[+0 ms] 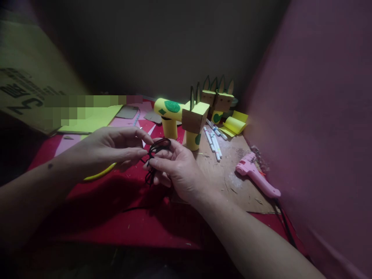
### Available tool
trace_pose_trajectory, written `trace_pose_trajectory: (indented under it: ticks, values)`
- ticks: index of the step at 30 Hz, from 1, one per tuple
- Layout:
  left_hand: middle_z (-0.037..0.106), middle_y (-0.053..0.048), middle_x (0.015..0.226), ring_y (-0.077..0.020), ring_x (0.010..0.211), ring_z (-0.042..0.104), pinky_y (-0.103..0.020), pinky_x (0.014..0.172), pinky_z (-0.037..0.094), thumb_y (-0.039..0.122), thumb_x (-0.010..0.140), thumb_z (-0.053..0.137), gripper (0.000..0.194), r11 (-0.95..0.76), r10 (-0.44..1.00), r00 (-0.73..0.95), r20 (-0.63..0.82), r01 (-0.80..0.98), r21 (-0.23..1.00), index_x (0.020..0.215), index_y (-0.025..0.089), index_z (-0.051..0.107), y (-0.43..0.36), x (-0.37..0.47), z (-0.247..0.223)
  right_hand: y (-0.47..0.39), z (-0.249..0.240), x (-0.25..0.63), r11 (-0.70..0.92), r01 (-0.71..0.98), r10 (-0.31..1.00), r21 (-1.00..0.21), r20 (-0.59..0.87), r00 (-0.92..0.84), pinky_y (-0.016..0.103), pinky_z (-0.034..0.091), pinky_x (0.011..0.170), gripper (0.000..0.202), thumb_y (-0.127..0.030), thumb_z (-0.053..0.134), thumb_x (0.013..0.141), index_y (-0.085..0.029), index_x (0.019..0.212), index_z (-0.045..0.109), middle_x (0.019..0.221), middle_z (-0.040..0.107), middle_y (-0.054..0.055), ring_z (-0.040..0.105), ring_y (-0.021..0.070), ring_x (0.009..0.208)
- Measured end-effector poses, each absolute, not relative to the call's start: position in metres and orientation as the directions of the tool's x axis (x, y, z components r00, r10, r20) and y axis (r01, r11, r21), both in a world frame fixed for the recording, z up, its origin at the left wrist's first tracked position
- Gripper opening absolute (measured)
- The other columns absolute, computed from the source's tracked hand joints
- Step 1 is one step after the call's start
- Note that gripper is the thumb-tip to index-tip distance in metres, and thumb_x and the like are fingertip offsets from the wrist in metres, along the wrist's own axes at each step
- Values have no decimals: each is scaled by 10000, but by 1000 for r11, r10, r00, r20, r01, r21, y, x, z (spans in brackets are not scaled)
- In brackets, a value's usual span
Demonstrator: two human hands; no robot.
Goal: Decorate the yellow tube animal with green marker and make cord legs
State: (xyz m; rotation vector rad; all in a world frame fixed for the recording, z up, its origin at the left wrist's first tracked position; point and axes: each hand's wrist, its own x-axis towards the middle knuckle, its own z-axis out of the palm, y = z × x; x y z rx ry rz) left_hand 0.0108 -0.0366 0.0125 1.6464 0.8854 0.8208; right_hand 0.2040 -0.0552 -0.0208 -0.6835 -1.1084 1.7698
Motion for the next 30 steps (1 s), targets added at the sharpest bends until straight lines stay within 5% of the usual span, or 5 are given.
trace_pose_trajectory:
  ticks: [15, 30]
  values:
    - [464, 42, 486, -44, 449, 337, -140, 407, 243, 279, 784, 760, 138, -105, 879, 475, -48, 289, 951, 746, 147, 769, -32, 8, 13, -53, -22, 206, -187, -371, 882, -910, 11, -472, 146, 297, 337, 501, -195, 811, 680, -207, 1129, 588, 650, 718, -23, 500, 63, 361]
    - [408, 58, 480, -42, 442, 313, -113, 388, 247, 253, 704, 814, 175, 12, 840, 519, -159, 276, 961, 686, 147, 676, -25, -11, 22, -51, -13, 217, -140, -426, 922, -894, 39, -385, 160, 342, 394, 240, -224, 749, 731, -181, 964, 715, 590, 707, -15, 510, 65, 409]
